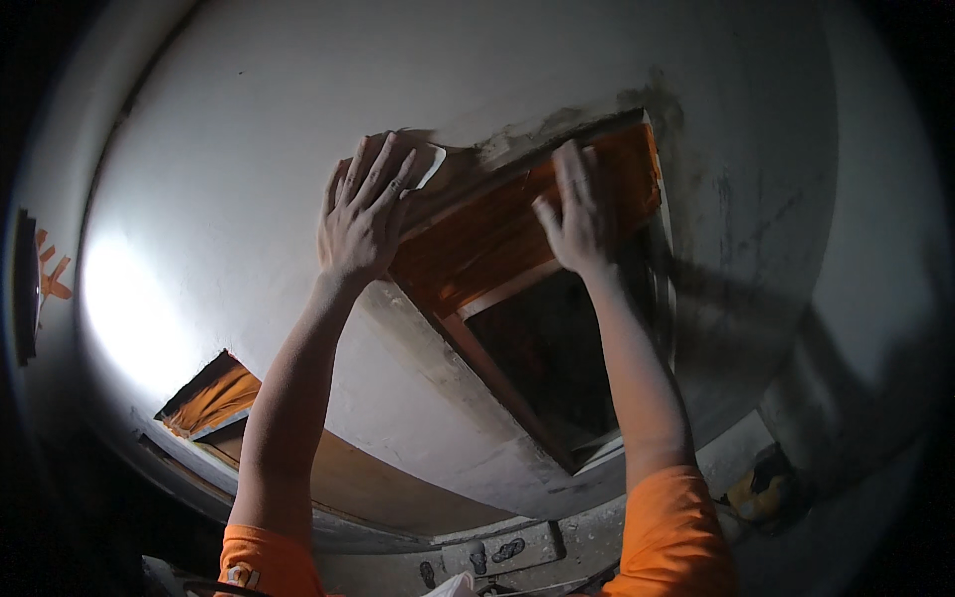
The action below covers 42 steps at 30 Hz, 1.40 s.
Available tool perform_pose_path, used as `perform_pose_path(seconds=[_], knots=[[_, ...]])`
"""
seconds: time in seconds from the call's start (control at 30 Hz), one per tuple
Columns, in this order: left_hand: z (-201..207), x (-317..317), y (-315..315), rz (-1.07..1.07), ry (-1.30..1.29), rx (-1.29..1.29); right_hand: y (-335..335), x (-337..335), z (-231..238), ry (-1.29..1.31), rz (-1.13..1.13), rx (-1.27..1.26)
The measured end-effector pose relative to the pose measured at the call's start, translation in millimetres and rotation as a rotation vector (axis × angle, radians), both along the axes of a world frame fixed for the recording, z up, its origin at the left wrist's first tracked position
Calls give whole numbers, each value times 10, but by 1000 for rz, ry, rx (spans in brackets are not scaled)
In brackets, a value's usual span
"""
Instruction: The person sands sections of a plastered wall using a piece of sandpaper held by hand, moving between different parts of the wall and repositioning a wooden step ladder as needed to reach higher sections.
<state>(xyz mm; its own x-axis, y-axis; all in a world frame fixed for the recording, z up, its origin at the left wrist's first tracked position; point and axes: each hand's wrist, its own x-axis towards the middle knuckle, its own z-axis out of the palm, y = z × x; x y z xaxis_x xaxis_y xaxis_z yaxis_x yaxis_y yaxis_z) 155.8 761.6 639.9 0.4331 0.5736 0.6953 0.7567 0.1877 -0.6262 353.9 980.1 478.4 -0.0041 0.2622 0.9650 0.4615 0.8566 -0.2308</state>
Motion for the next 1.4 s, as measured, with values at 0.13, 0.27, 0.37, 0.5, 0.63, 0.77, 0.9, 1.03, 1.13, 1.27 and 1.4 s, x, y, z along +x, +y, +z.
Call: perform_pose_path(seconds=[0.13, 0.27, 0.37, 0.5, 0.63, 0.77, 0.9, 1.03, 1.13, 1.27, 1.4], knots=[[2, 31, 62, 4, 24, -13, -215, -170, 12, 53, 22, 34], [-25, 15, 65, 68, 33, -11, -378, -338, -120, -341, 109, 82], [-73, 33, 4, 122, 35, 18, -146, -27, -74, -277, -59, 31], [-99, 179, 144, 74, 7, 11, 235, 392, 39, 55, -202, -63], [-141, 305, 253, 56, 30, 6, 375, 462, 100, 150, -231, -84], [-146, 305, 245, 77, 67, 22, 162, 183, -14, 256, -240, -238], [-130, 235, 205, 18, 38, 17, 39, 87, -451, 140, -118, -233], [-114, 281, 168, -49, 25, -18, 185, 221, -543, 400, -3, -331], [-91, 236, 89, -64, 3, -78, 202, 241, -499, 436, -9, -334], [-200, -17, -330, -44, -147, -131, -32, 212, -639, 330, -121, -374], [-280, -143, -453, 51, -137, -125, 44, 373, -143, 256, 1, -220]])
